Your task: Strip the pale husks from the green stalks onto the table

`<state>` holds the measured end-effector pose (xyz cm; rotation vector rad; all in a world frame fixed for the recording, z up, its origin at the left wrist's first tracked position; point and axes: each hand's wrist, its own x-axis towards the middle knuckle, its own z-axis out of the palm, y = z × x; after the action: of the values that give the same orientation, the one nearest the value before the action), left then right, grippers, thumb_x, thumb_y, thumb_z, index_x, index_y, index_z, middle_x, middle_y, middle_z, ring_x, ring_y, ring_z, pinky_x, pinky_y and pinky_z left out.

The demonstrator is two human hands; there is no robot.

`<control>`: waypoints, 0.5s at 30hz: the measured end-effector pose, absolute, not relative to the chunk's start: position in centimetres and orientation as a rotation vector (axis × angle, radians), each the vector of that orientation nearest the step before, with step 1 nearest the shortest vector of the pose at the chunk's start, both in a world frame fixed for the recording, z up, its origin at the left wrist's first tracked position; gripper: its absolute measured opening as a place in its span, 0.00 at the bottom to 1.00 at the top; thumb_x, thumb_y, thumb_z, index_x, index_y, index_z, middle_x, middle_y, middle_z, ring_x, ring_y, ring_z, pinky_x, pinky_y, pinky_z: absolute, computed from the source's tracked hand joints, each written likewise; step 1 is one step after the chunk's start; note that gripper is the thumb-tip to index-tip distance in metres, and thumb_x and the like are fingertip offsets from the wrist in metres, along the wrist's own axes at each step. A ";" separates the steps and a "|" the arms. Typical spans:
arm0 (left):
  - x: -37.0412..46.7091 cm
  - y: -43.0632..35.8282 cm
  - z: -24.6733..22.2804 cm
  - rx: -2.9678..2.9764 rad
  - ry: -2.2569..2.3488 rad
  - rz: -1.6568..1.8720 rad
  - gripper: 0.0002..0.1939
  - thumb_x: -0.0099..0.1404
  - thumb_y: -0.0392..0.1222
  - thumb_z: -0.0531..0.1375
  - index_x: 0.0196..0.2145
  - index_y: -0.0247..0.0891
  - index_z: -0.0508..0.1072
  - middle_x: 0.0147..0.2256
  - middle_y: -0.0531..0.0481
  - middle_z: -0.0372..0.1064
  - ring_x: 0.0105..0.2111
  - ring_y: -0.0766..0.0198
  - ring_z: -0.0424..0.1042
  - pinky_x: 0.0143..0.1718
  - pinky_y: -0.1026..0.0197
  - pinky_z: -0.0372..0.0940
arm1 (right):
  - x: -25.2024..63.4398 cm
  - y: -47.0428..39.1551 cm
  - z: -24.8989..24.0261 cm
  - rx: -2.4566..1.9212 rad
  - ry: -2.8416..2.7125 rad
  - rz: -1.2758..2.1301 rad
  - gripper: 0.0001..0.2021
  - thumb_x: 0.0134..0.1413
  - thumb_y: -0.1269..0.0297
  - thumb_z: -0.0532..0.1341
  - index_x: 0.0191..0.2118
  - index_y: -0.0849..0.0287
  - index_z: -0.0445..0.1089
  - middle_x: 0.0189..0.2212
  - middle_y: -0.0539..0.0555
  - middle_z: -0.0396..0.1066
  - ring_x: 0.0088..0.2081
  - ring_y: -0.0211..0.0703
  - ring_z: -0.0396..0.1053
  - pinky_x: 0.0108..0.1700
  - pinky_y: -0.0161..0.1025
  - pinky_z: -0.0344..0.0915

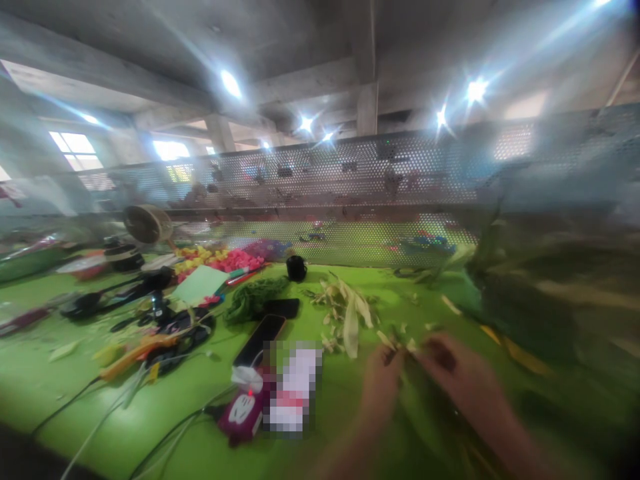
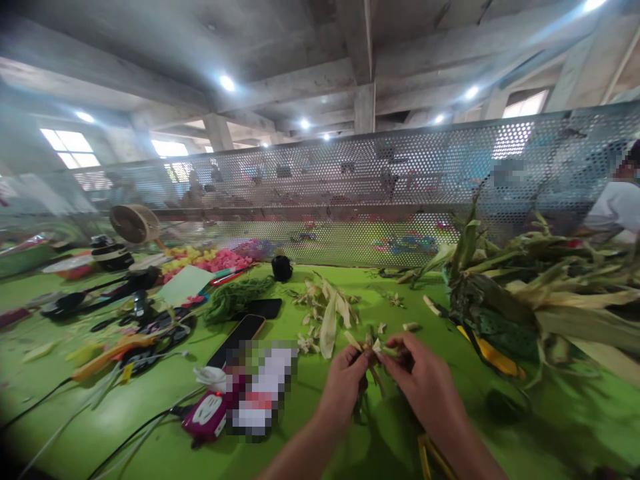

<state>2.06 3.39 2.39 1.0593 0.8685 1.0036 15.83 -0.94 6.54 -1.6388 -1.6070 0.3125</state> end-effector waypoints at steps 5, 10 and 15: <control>2.2 3.3 2.4 1.115 0.879 0.945 0.15 0.58 0.53 0.61 0.30 0.36 0.69 0.18 0.59 0.51 0.17 0.73 0.48 0.21 0.66 0.45 | 16.0 -0.8 6.6 -1.581 -1.633 0.271 0.09 0.54 0.56 0.59 0.33 0.53 0.73 0.29 0.49 0.76 0.30 0.43 0.72 0.34 0.36 0.65; 1.8 3.4 2.8 1.238 0.869 0.930 0.14 0.60 0.50 0.59 0.28 0.34 0.71 0.21 0.55 0.59 0.19 0.72 0.49 0.22 0.66 0.46 | 15.9 -0.8 6.6 -1.598 -1.631 0.275 0.11 0.54 0.55 0.58 0.29 0.53 0.73 0.26 0.50 0.75 0.28 0.43 0.71 0.33 0.36 0.66; 1.2 4.0 2.8 1.235 0.920 0.992 0.13 0.59 0.49 0.58 0.29 0.34 0.70 0.24 0.52 0.65 0.21 0.71 0.53 0.24 0.66 0.48 | 16.8 -0.6 7.1 -1.607 -1.657 0.393 0.11 0.52 0.56 0.59 0.35 0.54 0.75 0.30 0.52 0.78 0.30 0.46 0.74 0.33 0.38 0.68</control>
<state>1.16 4.02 2.75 1.2354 0.9205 0.9924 16.78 -0.65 7.12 -1.6067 -1.6572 0.3933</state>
